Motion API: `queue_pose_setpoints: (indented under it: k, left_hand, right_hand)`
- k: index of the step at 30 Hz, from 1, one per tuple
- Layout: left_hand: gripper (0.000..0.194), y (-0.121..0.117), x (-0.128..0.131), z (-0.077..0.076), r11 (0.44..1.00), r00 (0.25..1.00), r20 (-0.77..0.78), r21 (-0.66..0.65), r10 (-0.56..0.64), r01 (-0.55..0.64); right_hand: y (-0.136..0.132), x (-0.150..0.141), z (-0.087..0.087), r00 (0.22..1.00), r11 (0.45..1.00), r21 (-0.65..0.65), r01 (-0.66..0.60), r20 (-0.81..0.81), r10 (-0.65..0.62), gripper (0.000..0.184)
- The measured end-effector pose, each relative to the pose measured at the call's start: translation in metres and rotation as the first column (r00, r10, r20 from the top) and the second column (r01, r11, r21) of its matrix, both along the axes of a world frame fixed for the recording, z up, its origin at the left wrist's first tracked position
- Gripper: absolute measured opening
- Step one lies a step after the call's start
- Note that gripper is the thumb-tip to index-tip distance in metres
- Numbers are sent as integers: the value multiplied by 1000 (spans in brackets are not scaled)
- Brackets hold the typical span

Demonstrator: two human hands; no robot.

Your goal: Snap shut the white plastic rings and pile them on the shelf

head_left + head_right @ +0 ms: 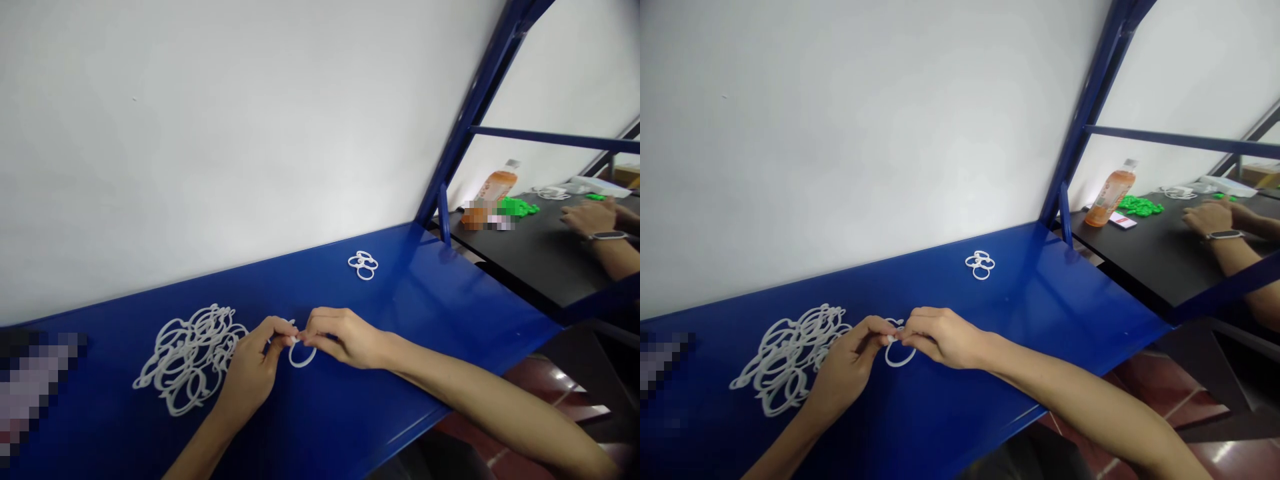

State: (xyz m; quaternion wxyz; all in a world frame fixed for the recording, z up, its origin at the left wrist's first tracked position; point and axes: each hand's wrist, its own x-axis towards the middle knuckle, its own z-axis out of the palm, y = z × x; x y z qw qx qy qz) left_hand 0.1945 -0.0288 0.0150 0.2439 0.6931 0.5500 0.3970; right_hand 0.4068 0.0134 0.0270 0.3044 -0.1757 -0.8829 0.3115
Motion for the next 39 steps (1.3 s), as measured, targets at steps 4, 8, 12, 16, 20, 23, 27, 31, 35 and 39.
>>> queue_pose_setpoints:
  k: [4, 8, 12, 16, 20, 23, 27, 31, 35, 39]
  left_hand:
    - [26, 1, -1, 2, 995, 995, -103, 95, -15, 25]
    - [26, 5, -4, -3, 959, 952, -299, 284, 60, 29]
    - [47, 9, -7, -17, 961, 835, -537, 274, 121, 37]
    - [54, 10, -10, -27, 978, 770, -625, 210, 128, 7]
    - [50, 12, -13, -27, 980, 756, -643, 199, 124, 9]
    - [44, 13, -14, -27, 984, 753, -650, 179, 104, 19]
    - [34, 14, -15, -27, 984, 763, -640, 175, 86, 36]
    - [30, 13, -14, -27, 978, 779, -623, 200, 74, 66]
    - [28, 12, -12, -25, 973, 798, -599, 213, 61, 86]
    - [26, 10, -10, -24, 975, 804, -592, 204, 53, 86]
  right_hand:
    - [6, 1, 1, 1000, 999, 29, 26, -6, -25, 15]
    - [30, 23, 7, 951, 940, 155, 304, 6, -309, 18]
    - [65, 70, 14, 688, 674, 270, 688, 52, -724, 8]
    - [88, 106, 14, 516, 578, 281, 766, 266, -814, 9]
    - [95, 115, 6, 513, 617, 267, 740, 369, -775, 11]
    - [97, 115, 0, 512, 639, 261, 724, 417, -751, 14]
    - [99, 117, -4, 506, 644, 268, 717, 435, -745, 19]
    - [98, 117, -3, 486, 633, 278, 723, 446, -751, 20]
    - [94, 116, -2, 460, 625, 283, 728, 474, -751, 21]
    - [90, 116, 1, 426, 599, 296, 744, 481, -766, 21]
